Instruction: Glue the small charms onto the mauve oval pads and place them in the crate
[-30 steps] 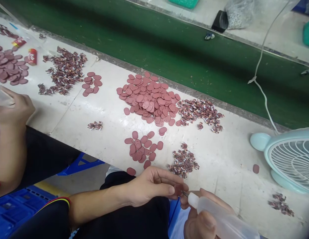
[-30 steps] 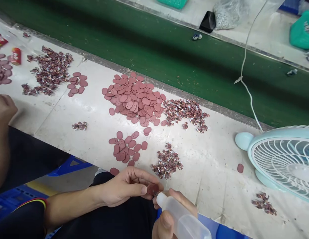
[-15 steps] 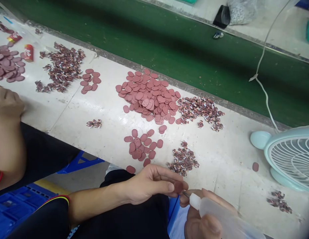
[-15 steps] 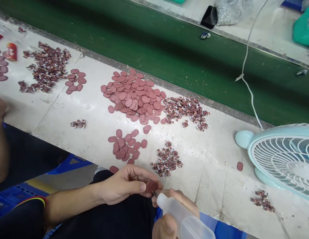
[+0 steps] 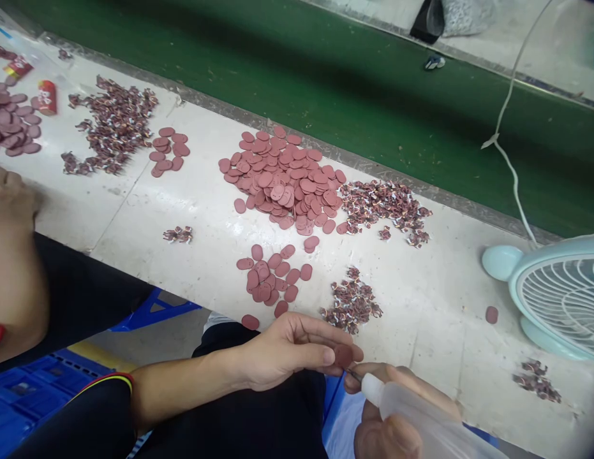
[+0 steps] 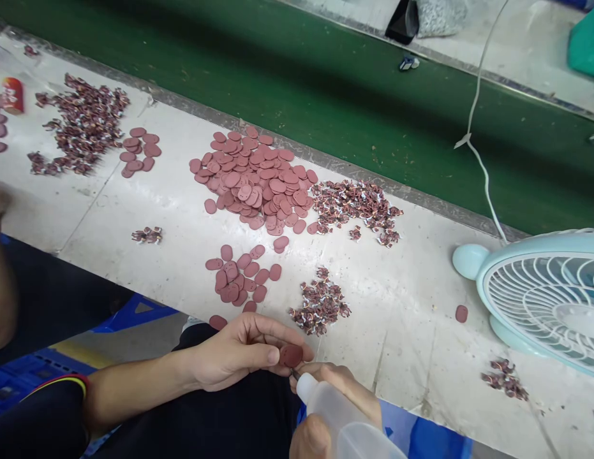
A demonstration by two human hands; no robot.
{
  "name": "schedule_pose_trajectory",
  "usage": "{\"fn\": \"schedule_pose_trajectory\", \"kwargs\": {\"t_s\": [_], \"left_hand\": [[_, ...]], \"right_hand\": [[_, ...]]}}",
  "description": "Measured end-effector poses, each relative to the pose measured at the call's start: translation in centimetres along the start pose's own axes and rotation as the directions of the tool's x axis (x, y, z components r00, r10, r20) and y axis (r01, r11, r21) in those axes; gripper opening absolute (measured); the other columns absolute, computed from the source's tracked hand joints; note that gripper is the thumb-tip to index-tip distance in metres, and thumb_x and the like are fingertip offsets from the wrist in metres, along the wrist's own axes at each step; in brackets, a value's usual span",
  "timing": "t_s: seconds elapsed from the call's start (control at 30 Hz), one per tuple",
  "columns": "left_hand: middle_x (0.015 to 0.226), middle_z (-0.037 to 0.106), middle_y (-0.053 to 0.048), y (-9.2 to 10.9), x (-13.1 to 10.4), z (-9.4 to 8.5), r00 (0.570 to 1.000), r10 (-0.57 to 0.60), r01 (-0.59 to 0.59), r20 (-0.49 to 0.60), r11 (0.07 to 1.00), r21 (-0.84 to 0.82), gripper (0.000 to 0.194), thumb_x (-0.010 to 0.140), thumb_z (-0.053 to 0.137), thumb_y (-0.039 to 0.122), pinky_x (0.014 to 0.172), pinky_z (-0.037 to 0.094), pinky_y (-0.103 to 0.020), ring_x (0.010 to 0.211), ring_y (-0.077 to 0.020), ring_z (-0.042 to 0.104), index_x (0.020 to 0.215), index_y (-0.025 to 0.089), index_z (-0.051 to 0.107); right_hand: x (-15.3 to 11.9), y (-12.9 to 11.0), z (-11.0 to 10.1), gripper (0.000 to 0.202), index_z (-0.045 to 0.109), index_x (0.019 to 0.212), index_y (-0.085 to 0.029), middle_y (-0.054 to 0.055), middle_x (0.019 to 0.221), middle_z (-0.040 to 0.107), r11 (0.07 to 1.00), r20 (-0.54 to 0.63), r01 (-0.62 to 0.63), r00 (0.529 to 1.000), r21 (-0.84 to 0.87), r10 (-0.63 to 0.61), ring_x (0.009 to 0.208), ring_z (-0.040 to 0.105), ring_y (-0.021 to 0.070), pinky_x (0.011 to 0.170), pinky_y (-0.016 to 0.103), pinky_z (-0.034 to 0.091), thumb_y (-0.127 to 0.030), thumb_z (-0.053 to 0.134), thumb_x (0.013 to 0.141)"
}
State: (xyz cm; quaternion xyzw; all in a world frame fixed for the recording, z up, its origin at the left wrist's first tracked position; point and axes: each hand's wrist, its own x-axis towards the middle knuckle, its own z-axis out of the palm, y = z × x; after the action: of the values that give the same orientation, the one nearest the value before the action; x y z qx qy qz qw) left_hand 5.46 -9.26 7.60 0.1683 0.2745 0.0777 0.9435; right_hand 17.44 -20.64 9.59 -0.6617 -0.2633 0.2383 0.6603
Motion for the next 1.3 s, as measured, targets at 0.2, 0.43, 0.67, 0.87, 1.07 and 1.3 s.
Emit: {"fn": "schedule_pose_trajectory", "kwargs": {"t_s": [0.2,0.43,0.67,0.87,1.07,1.3], "left_hand": [[0.118,0.080,-0.018,-0.1,-0.2,-0.2,0.999,0.001,-0.001,0.035,1.000,-0.003,0.035,0.083,0.085,0.030,0.091,0.059,-0.031,0.105,-0.0262,0.078,0.114,0.015,0.081],[0.123,0.079,-0.018,0.1,-0.5,-0.5,0.994,0.033,-0.027,0.105,0.998,-0.051,0.029,0.088,0.079,0.021,0.091,0.059,-0.031,0.109,-0.0266,0.078,0.117,0.017,0.080],[0.125,0.078,-0.017,0.7,-0.7,-0.9,0.998,0.036,-0.035,0.044,0.999,-0.024,0.029,0.088,0.078,0.021,0.092,0.059,-0.029,0.109,-0.0251,0.078,0.117,0.016,0.080],[0.122,0.079,-0.015,1.9,-1.0,-3.0,0.987,0.108,-0.106,-0.122,0.994,0.021,0.027,0.089,0.080,0.024,0.084,0.060,-0.026,0.107,-0.0249,0.078,0.115,0.017,0.080],[0.122,0.080,-0.015,1.9,-0.9,-3.0,0.984,0.105,-0.100,-0.141,0.994,0.042,0.026,0.088,0.080,0.025,0.081,0.061,-0.025,0.106,-0.0240,0.078,0.114,0.017,0.081],[0.119,0.080,-0.015,0.9,-1.1,-2.8,0.989,0.082,-0.076,-0.122,0.996,0.053,0.026,0.088,0.081,0.025,0.079,0.061,-0.023,0.105,-0.0230,0.078,0.114,0.019,0.081]], "right_hand": [[1.4,-1.2,-0.4,0.032,0.074,0.092,-0.031,-0.002,0.058,0.063,0.959,-0.080,-0.172,0.978,0.225,0.194,0.045,0.061,0.0205,0.040,0.033,0.050,-0.060,0.068,0.082],[7.8,1.0,-4.6,0.064,0.063,0.063,-0.024,-0.006,0.061,0.023,0.593,-0.620,-0.677,0.703,-0.436,0.347,0.040,0.008,0.0030,0.036,0.022,0.003,-0.052,0.021,0.104],[7.9,3.0,-6.2,0.068,0.055,0.055,-0.023,-0.009,0.061,0.008,0.579,-0.582,-0.622,0.761,-0.528,0.287,0.041,-0.005,0.0016,0.040,0.024,-0.005,-0.055,0.019,0.104],[2.0,3.2,-5.5,0.033,0.077,0.083,-0.023,-0.003,0.059,0.055,0.815,-0.008,-0.195,0.974,-0.546,0.227,0.048,0.056,0.0149,0.046,0.030,0.051,-0.055,0.076,0.078],[2.5,5.1,-4.3,0.026,0.072,0.099,-0.022,-0.002,0.075,0.063,0.680,0.211,0.023,0.958,-0.733,0.195,0.062,0.059,0.0143,0.061,0.029,0.050,-0.046,0.075,0.088],[2.6,4.2,-5.5,0.027,0.074,0.100,-0.024,0.003,0.087,0.072,0.623,0.224,-0.006,0.931,-0.782,0.290,0.067,0.069,0.0196,0.060,0.031,0.054,-0.049,0.066,0.092]]}}
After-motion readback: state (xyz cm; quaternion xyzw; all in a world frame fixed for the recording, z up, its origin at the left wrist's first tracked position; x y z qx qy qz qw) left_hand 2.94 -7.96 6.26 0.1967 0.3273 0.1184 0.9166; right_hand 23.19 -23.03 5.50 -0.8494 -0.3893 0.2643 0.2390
